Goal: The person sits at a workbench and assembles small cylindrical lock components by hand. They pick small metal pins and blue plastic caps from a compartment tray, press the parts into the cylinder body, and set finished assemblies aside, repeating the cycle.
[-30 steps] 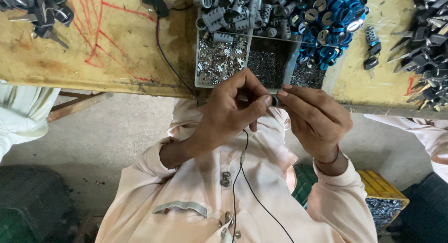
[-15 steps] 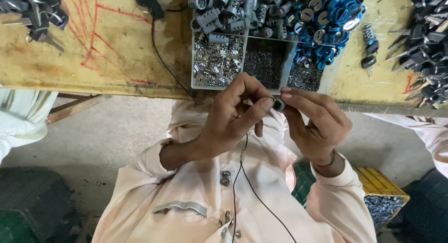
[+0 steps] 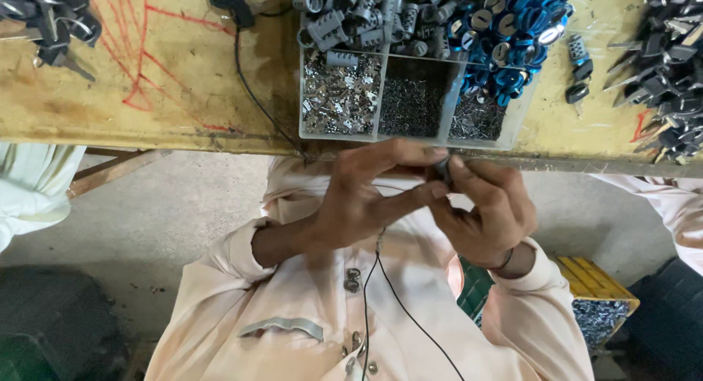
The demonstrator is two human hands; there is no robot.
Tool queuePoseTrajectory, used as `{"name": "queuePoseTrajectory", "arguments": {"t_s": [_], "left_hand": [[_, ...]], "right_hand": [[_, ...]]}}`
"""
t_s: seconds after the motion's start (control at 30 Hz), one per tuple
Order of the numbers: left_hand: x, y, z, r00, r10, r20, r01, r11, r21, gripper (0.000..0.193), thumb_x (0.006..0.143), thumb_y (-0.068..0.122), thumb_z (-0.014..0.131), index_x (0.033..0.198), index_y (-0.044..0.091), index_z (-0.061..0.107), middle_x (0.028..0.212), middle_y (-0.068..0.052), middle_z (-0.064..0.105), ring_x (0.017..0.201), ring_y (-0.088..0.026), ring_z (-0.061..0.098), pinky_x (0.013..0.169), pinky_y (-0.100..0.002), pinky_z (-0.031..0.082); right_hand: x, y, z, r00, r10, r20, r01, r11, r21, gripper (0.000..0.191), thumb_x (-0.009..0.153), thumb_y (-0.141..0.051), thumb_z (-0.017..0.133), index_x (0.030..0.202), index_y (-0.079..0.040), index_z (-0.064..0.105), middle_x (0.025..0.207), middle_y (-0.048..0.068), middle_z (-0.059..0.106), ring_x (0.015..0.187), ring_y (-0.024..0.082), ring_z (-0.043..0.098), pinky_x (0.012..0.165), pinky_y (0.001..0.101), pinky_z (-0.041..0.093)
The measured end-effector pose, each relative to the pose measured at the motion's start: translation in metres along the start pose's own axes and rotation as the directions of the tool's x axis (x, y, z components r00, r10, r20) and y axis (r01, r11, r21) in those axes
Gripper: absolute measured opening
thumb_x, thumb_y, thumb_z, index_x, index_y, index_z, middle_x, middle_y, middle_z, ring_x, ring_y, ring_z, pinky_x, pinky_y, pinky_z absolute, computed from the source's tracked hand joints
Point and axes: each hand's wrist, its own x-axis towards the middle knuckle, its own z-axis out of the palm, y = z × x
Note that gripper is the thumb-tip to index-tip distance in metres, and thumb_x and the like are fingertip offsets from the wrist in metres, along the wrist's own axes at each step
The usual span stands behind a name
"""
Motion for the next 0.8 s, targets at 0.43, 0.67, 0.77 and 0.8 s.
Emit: {"name": "queuePoseTrajectory", "arguments": {"t_s": [0.43, 0.67, 0.77, 0.8], "left_hand": [[0.021, -0.036, -0.039, 0.958, 0.269, 0.101, -0.287, 0.921, 0.265, 0.017, 0.094, 0.005, 0.080, 0.108, 0.003, 0.072, 0.107, -0.013, 0.076, 0.096, -0.023, 0.078, 0.085, -0.034, 0.065], [0.021, -0.039, -0.039, 0.946, 0.271, 0.176, -0.316, 0.892, 0.324, 0.016, 0.096, 0.001, 0.077, 0.109, 0.007, 0.070, 0.115, -0.008, 0.076, 0.103, -0.022, 0.078, 0.087, -0.032, 0.063], [0.021, -0.038, -0.037, 0.885, 0.324, 0.335, -0.452, 0.771, 0.448, 0.033, 0.086, 0.000, 0.075, 0.118, 0.002, 0.067, 0.123, -0.012, 0.069, 0.111, -0.027, 0.072, 0.090, -0.036, 0.062], [0.021, -0.037, -0.036, 0.854, 0.333, 0.400, -0.506, 0.713, 0.486, 0.042, 0.081, 0.000, 0.074, 0.122, -0.001, 0.066, 0.125, -0.014, 0.066, 0.114, -0.030, 0.069, 0.092, -0.038, 0.061]], "right_hand": [[0.004, 0.064, 0.010, 0.948, 0.250, 0.197, -0.185, 0.937, -0.298, 0.018, 0.100, -0.004, 0.083, 0.116, -0.006, 0.077, 0.094, 0.011, 0.058, 0.077, 0.026, 0.061, 0.067, 0.0387, 0.047], [0.014, 0.059, -0.005, 0.936, 0.304, 0.180, -0.305, 0.952, -0.021, 0.007, 0.113, 0.002, 0.066, 0.115, 0.002, 0.060, 0.107, 0.013, 0.060, 0.085, 0.018, 0.064, 0.075, 0.0307, 0.052], [0.011, 0.046, -0.018, 0.801, 0.532, 0.275, -0.596, 0.664, 0.451, 0.005, 0.110, -0.002, 0.057, 0.115, -0.001, 0.056, 0.101, 0.008, 0.063, 0.080, 0.010, 0.061, 0.071, 0.0251, 0.052], [0.008, 0.044, -0.020, 0.713, 0.603, 0.358, -0.674, 0.449, 0.587, 0.006, 0.108, -0.004, 0.055, 0.114, -0.003, 0.056, 0.096, 0.005, 0.063, 0.077, 0.008, 0.060, 0.068, 0.0234, 0.051]]}}
